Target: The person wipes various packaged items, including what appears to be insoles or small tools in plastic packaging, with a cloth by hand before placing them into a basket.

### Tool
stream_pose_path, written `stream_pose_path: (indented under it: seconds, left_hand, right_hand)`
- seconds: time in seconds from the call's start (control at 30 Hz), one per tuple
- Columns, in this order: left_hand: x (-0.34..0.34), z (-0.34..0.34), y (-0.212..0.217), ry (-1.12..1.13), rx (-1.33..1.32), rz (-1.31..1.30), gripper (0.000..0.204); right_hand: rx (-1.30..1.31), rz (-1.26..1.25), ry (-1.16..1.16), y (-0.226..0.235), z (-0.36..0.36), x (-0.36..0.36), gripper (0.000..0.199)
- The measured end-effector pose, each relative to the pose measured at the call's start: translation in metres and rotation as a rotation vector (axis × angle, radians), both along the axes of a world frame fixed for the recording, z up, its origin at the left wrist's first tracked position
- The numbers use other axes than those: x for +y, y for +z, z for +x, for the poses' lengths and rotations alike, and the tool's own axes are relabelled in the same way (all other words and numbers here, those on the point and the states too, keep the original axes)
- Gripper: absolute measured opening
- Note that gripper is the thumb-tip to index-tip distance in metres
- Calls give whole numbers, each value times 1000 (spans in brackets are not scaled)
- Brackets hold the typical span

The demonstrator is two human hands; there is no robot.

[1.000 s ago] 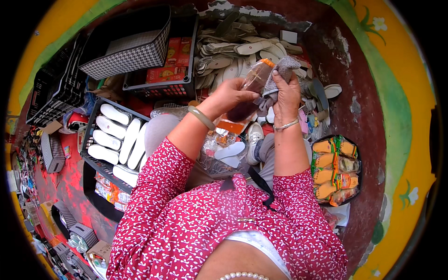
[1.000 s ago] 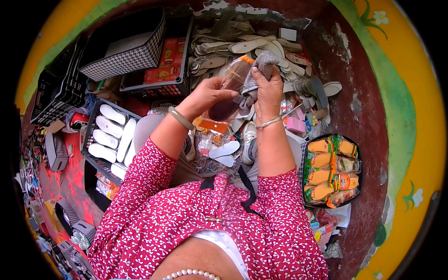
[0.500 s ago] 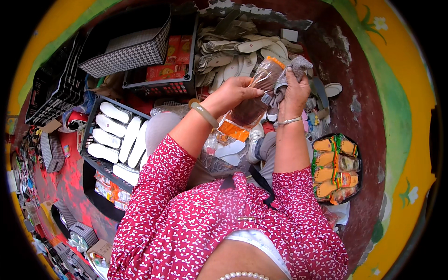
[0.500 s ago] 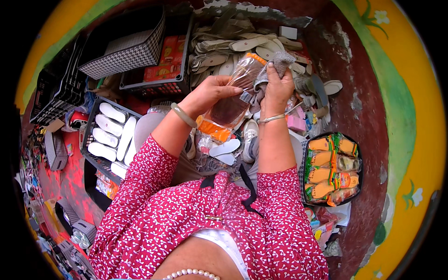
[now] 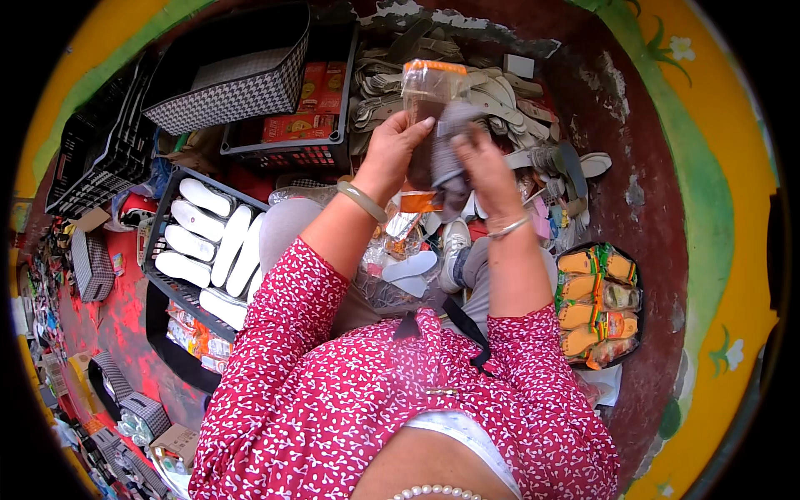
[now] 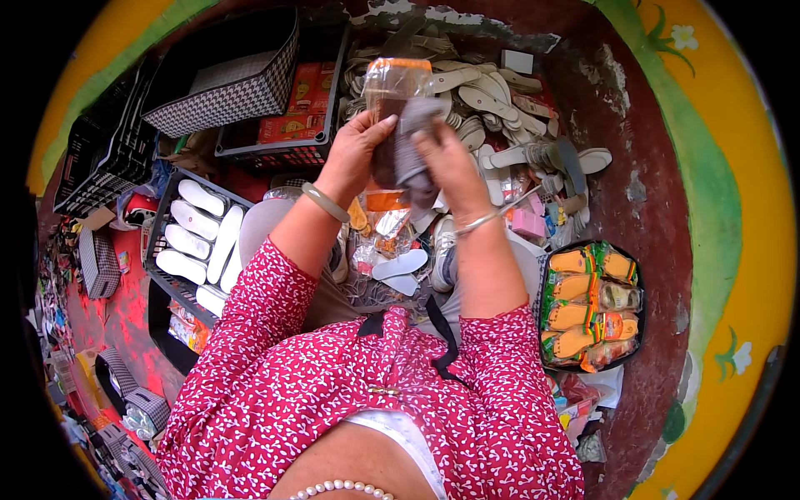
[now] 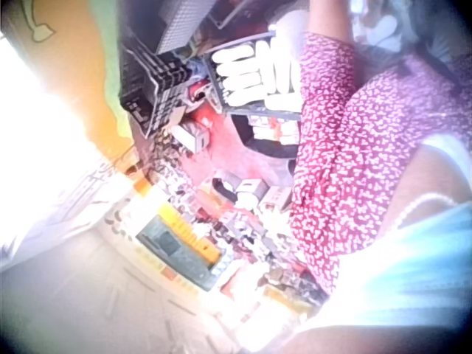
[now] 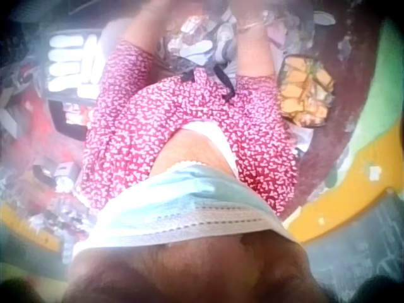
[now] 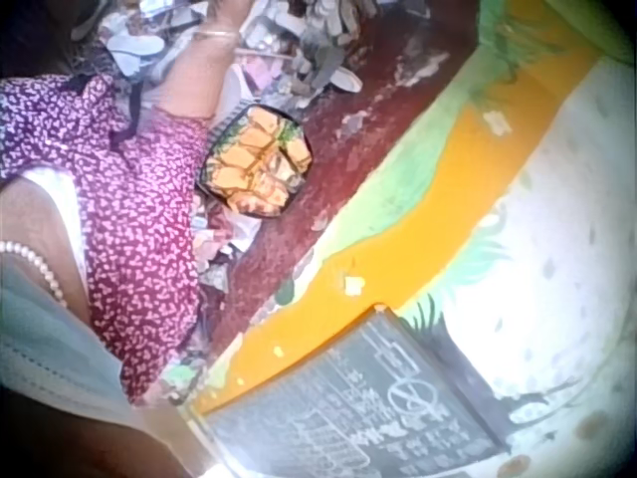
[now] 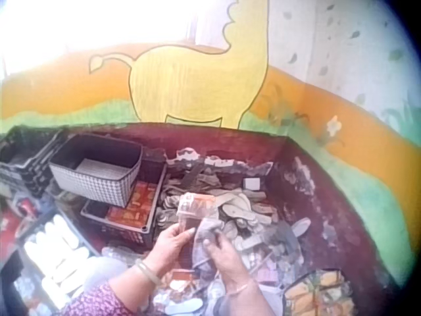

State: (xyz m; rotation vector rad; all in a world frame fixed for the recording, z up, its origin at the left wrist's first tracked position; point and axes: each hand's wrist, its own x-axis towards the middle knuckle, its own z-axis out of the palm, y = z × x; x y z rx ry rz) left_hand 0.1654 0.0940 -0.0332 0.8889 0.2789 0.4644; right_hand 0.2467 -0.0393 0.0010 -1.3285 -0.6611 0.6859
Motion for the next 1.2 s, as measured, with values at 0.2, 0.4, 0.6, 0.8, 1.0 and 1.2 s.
stream_pose_path:
  seconds: [0.2, 0.4, 0.6, 0.8, 1.0, 1.2]
  left_hand:
    - [-5, -2, 1, 81, -40, -135, 14]
    - [21, -5, 22, 302, -169, -205, 14]
    - [49, -8, 9, 381, -245, -258, 18]
    - [18, 7, -4, 309, -170, -93, 17]
    - [25, -12, 12, 235, -164, -163, 17]
    - [104, -30, -24, 32, -451, -167, 28]
  right_hand:
    - [41, -36, 29, -15, 5, 10, 38]
    - [246, -44, 44, 4, 15, -12, 32]
    - [261, 67, -137, 14, 43, -33, 27]
    - [294, -1, 130, -9, 6, -5, 36]
    - [183, -114, 171, -38, 2, 10, 21]
    - [-75, -242, 251, -29, 19, 2, 28]
